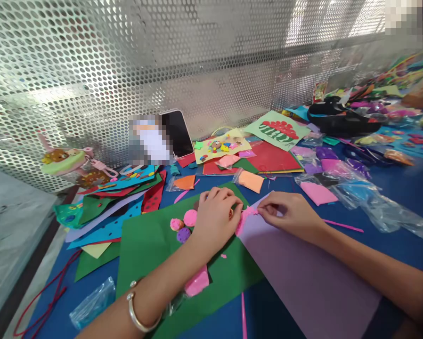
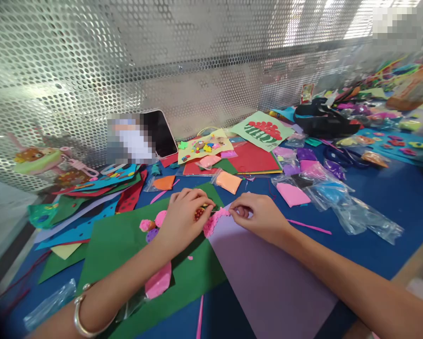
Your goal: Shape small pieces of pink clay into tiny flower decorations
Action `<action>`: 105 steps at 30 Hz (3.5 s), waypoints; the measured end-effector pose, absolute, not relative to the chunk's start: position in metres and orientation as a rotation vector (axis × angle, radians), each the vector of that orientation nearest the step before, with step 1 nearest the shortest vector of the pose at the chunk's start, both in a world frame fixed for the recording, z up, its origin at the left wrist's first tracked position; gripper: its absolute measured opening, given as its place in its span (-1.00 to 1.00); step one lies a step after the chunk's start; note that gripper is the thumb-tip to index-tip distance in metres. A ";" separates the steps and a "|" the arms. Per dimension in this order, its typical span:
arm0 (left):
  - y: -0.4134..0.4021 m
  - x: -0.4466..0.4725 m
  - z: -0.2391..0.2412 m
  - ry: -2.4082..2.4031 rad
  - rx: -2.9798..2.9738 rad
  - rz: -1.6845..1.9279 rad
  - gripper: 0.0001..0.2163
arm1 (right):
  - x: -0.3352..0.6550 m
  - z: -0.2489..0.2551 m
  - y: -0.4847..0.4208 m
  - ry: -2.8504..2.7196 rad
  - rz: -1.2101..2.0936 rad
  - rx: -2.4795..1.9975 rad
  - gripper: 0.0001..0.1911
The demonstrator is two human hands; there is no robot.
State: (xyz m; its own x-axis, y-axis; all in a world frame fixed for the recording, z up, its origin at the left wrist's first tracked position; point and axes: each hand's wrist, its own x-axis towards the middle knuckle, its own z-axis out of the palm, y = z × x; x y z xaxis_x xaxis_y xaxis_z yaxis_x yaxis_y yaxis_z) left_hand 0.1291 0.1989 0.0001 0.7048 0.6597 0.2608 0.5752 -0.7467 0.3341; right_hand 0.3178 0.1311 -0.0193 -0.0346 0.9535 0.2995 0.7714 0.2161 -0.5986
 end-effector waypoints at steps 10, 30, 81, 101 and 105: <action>0.200 0.134 -0.006 1.050 2.691 0.592 -0.85 | 0.314 -0.029 0.127 -1.918 0.319 -1.531 -0.88; 0.201 0.138 -0.012 1.017 2.615 0.553 -0.87 | 0.314 -0.034 0.128 -1.962 0.317 -1.497 -0.86; 0.142 0.019 0.047 0.889 2.841 0.440 -0.87 | 0.291 0.000 0.117 -2.192 0.034 -1.365 -0.80; 0.204 0.094 0.009 0.793 2.691 0.346 -0.83 | 0.299 0.005 0.154 -2.478 0.318 -1.370 -0.69; 0.201 0.094 0.006 0.773 2.666 0.349 -0.83 | 0.299 0.004 0.155 -2.490 0.337 -1.366 -0.69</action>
